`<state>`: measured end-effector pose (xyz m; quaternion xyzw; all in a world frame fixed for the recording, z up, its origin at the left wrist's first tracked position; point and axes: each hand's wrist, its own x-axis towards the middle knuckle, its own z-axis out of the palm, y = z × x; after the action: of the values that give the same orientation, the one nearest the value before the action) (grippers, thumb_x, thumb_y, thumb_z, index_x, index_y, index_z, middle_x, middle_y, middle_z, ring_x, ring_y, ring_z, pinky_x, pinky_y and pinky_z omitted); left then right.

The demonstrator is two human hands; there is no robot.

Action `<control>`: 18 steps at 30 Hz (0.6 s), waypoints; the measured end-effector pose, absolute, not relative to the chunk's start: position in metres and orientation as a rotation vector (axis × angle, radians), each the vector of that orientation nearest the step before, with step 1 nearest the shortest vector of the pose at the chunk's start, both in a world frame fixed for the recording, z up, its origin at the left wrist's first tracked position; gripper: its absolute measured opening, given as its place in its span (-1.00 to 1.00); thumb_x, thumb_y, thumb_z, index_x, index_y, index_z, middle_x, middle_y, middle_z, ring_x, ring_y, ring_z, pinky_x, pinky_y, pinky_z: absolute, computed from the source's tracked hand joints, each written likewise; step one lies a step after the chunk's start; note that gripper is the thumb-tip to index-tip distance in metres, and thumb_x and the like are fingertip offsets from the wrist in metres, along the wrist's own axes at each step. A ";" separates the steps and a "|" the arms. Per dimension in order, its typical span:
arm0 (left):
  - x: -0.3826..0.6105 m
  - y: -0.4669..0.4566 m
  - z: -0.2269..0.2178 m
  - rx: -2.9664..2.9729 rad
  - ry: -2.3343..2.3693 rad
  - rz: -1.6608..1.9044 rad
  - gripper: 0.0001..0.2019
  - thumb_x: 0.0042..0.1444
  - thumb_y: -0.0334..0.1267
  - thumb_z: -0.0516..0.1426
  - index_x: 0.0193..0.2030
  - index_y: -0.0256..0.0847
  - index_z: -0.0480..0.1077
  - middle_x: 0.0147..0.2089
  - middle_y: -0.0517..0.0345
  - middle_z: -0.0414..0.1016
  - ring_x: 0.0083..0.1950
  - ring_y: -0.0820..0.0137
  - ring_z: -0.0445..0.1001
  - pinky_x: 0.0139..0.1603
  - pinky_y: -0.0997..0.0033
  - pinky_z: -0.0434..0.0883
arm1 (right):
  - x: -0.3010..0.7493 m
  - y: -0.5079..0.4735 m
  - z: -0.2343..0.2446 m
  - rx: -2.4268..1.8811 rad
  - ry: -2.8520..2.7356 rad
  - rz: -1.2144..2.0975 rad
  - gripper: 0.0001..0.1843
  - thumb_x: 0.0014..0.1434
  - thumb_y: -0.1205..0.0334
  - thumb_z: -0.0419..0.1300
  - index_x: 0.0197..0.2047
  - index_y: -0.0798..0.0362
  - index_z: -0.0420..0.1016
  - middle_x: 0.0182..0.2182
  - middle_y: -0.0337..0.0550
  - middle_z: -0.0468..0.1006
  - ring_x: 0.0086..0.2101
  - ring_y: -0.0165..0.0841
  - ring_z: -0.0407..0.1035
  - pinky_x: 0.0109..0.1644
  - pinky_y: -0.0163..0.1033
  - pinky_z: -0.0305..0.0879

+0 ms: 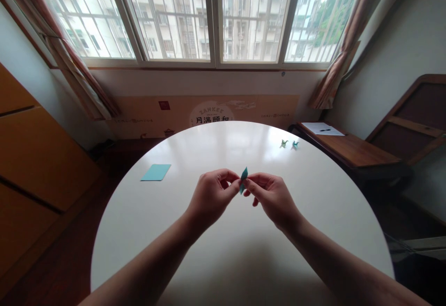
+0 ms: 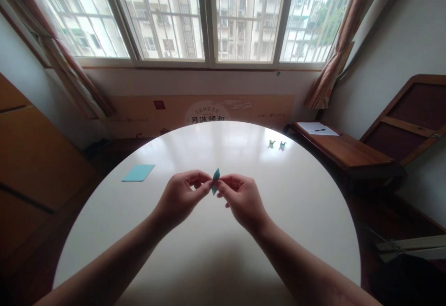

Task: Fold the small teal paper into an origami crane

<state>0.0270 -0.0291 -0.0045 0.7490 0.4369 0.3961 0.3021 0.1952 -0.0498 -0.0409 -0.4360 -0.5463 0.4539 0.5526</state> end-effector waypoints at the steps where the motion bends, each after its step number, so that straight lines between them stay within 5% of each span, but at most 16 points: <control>1: 0.027 -0.030 -0.005 2.019 1.178 1.065 -0.84 0.14 -0.26 0.20 -0.38 -0.24 0.57 -0.47 0.18 0.56 -0.45 0.43 0.38 -0.41 0.46 0.30 | 0.195 -0.049 -0.041 -1.031 -1.288 1.081 -0.67 0.12 -0.01 0.39 -0.25 0.12 0.66 -0.43 -0.07 0.64 -0.40 -0.29 0.50 -0.54 -0.35 0.33; 8: 0.025 -0.035 -0.005 2.364 1.347 1.275 -0.87 0.13 -0.30 0.22 -0.43 -0.20 0.54 -0.47 0.21 0.54 -0.51 0.45 0.36 -0.41 0.44 0.28 | 0.193 -0.052 -0.040 -1.048 -1.192 1.053 -0.63 0.07 -0.06 0.43 -0.28 0.10 0.60 -0.38 -0.08 0.63 -0.39 -0.28 0.50 -0.57 -0.36 0.35; 18: 0.023 -0.044 -0.002 2.881 1.226 1.505 -0.86 0.20 -0.33 0.20 -0.37 -0.14 0.57 -0.17 0.09 0.67 -0.22 0.28 0.57 -0.35 0.39 0.41 | 0.190 -0.058 -0.036 -0.851 -1.191 1.235 -0.68 0.12 0.00 0.41 -0.17 0.05 0.68 -0.32 -0.05 0.65 -0.26 -0.21 0.52 -0.57 -0.38 0.38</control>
<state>0.0226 -0.0436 -0.0022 0.8180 0.3480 0.4271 -0.1654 0.1896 -0.0580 -0.0364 -0.3634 -0.5084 0.5274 0.5756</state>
